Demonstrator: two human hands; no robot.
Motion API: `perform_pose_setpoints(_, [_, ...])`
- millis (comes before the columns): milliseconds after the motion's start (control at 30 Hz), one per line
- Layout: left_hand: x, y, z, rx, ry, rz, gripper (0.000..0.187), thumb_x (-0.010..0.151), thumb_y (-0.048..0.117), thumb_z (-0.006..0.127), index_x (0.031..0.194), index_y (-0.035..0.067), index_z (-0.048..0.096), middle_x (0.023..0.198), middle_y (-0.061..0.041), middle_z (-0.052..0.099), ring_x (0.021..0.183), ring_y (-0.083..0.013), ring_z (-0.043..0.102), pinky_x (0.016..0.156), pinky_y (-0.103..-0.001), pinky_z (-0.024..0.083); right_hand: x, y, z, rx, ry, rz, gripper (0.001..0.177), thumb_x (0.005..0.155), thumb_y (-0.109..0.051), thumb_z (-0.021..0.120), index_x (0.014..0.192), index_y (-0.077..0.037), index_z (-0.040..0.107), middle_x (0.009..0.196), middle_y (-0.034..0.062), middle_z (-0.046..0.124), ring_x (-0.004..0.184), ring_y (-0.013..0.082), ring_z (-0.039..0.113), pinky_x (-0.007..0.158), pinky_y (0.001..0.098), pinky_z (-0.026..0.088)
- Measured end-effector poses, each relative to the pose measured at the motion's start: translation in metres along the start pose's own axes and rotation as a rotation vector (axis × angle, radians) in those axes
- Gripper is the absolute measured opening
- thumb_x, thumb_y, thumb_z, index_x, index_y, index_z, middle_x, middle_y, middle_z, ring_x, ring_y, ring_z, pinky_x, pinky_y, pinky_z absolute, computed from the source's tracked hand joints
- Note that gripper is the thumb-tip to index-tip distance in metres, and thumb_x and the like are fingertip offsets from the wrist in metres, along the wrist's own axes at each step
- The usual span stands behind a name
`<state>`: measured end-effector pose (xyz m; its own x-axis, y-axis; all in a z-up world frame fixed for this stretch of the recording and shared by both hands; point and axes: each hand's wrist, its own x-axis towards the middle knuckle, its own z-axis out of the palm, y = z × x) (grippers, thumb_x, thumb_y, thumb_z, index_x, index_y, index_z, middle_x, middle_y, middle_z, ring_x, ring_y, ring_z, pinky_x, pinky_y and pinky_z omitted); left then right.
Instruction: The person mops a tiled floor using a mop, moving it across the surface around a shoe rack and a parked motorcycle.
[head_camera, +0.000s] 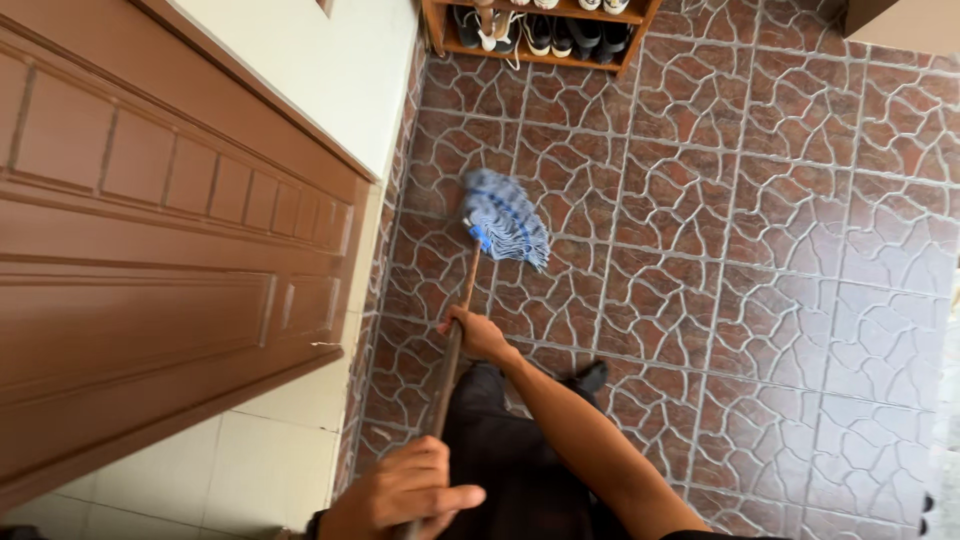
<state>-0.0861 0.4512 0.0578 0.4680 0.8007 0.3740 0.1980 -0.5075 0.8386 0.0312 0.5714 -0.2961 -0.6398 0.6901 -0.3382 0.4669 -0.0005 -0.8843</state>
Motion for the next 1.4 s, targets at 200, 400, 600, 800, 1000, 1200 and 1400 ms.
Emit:
perform_pose_setpoints(200, [0.033,0.001,0.054,-0.040,0.105,0.010,0.029,0.088,-0.010,0.072,0.113,0.006,0.072,0.062,0.002,0.045,0.055,-0.0129,0.050,0.071,-0.034,0.051,-0.051,0.013,-0.068,-0.087,0.104,0.039,0.027,0.094,-0.042,0.069,0.099,-0.017,0.062,0.091,0.0109,0.074,0.091,0.0369,0.072,0.072,0.0483,0.051])
perform_pose_setpoints(400, [0.096,-0.019,0.116,-0.144,0.120,0.045,0.037,0.084,-0.011,0.074,0.116,0.009,0.074,0.063,0.001,0.047,0.061,-0.0156,0.054,0.074,-0.035,0.049,-0.085,0.084,-0.150,-0.120,0.277,0.103,0.011,0.087,-0.028,0.065,0.097,-0.023,0.065,0.092,0.0029,0.079,0.089,0.0340,0.074,0.069,0.0477,0.054])
perform_pose_setpoints(600, [0.153,-0.052,0.157,-0.224,-0.074,0.132,0.034,0.083,-0.006,0.076,0.114,0.008,0.073,0.069,0.000,0.050,0.069,-0.0200,0.056,0.080,-0.036,0.050,-0.144,0.156,-0.211,-0.159,0.557,0.305,0.018,0.084,-0.024,0.062,0.101,-0.026,0.066,0.090,0.0046,0.079,0.082,0.0360,0.074,0.070,0.0481,0.055])
perform_pose_setpoints(800, [0.199,-0.068,0.150,-0.396,-0.198,0.024,0.031,0.082,-0.010,0.069,0.107,0.007,0.072,0.076,-0.003,0.056,0.073,-0.0224,0.060,0.084,-0.037,0.051,-0.175,0.181,-0.224,-0.075,0.768,0.515,0.019,0.096,-0.035,0.067,0.102,-0.017,0.061,0.082,0.0163,0.073,0.083,0.0439,0.069,0.069,0.0539,0.049])
perform_pose_setpoints(1000, [0.216,-0.086,0.095,-0.370,-0.366,0.134,0.030,0.086,-0.012,0.070,0.111,0.005,0.072,0.072,-0.004,0.055,0.071,-0.0234,0.058,0.083,-0.038,0.052,-0.137,0.156,-0.207,-0.021,0.771,0.403,0.024,0.092,-0.036,0.070,0.091,-0.014,0.061,0.082,0.0143,0.073,0.082,0.0425,0.070,0.066,0.0505,0.052])
perform_pose_setpoints(1200, [0.204,-0.105,0.021,-0.278,-0.205,0.042,0.029,0.086,-0.012,0.068,0.109,0.006,0.072,0.073,-0.004,0.058,0.070,-0.0218,0.060,0.081,-0.037,0.052,-0.035,0.110,-0.191,0.010,0.698,0.237,0.024,0.092,-0.033,0.070,0.092,-0.011,0.060,0.081,0.0152,0.072,0.082,0.0430,0.069,0.066,0.0497,0.052])
perform_pose_setpoints(1400, [0.164,-0.088,-0.030,-0.123,-0.089,-0.102,0.033,0.085,-0.009,0.072,0.116,0.003,0.071,0.076,-0.007,0.060,0.075,-0.0245,0.061,0.086,-0.038,0.051,0.065,0.087,-0.138,0.109,0.561,-0.009,0.009,0.093,-0.020,0.067,0.098,-0.013,0.064,0.087,0.0146,0.073,0.081,0.0370,0.073,0.070,0.0445,0.055])
